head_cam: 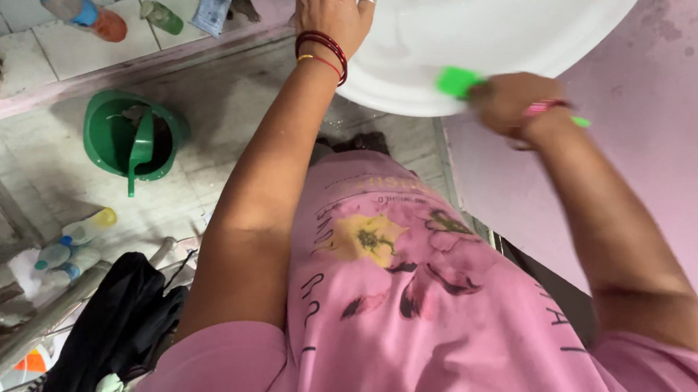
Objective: The person cleans a bathroom sink and faucet by hand using a green scrub brush and rinsing with water.
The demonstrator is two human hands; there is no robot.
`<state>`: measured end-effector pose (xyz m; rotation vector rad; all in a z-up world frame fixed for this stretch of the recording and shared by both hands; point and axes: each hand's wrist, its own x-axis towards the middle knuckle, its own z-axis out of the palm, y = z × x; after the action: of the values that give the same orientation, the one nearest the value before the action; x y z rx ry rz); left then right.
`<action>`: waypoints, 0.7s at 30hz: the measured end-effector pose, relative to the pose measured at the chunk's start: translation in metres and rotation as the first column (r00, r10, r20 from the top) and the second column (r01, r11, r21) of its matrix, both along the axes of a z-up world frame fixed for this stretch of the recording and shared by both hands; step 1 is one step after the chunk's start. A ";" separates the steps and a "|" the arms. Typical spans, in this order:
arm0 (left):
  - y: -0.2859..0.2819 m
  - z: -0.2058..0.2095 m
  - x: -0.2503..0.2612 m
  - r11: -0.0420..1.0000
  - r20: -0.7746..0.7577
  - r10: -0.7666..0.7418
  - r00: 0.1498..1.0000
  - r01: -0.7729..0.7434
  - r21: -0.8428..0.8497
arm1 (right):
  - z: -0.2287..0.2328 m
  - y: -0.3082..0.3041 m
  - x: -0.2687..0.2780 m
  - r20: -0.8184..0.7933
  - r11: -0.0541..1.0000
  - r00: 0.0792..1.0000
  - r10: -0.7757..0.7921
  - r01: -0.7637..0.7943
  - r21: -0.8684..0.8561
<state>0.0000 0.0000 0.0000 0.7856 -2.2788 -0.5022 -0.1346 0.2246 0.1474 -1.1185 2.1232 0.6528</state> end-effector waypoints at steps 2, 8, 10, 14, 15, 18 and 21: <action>-0.003 0.004 -0.001 0.995 0.047 0.006 0.999 -0.010 0.096 | -0.021 -0.033 0.023 0.015 0.999 0.999 0.045 -0.046 0.018; -0.002 0.019 0.007 0.994 -0.126 -0.029 0.992 0.042 0.101 | -0.086 -0.115 -0.005 0.053 0.982 0.997 -0.063 0.072 -0.175; -0.003 0.021 0.005 0.991 -0.102 -0.013 0.995 0.027 0.134 | -0.106 -0.113 -0.024 -0.035 0.934 0.989 -0.143 0.123 -0.336; -0.002 0.022 0.006 0.976 -0.028 -0.003 1.000 0.009 0.217 | -0.154 -0.125 -0.032 -0.002 0.872 1.000 0.000 -0.001 -0.489; -0.002 0.023 0.006 0.978 -0.010 0.005 1.000 -0.003 0.207 | -0.159 -0.127 -0.039 -0.022 0.874 0.999 0.035 -0.041 -0.485; 0.001 0.025 0.004 0.981 0.026 0.015 1.000 -0.020 0.194 | -0.162 -0.122 -0.077 -0.076 0.879 0.997 0.026 -0.059 -0.473; -0.002 0.028 0.004 0.978 0.029 0.015 0.999 -0.020 0.206 | -0.154 -0.129 -0.100 -0.092 0.822 0.995 -0.047 -0.014 -0.569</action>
<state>0.0039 -0.0016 0.0276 0.9179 -2.2673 -0.7330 -0.2346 0.0961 -0.0069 -1.3930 2.4979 0.0426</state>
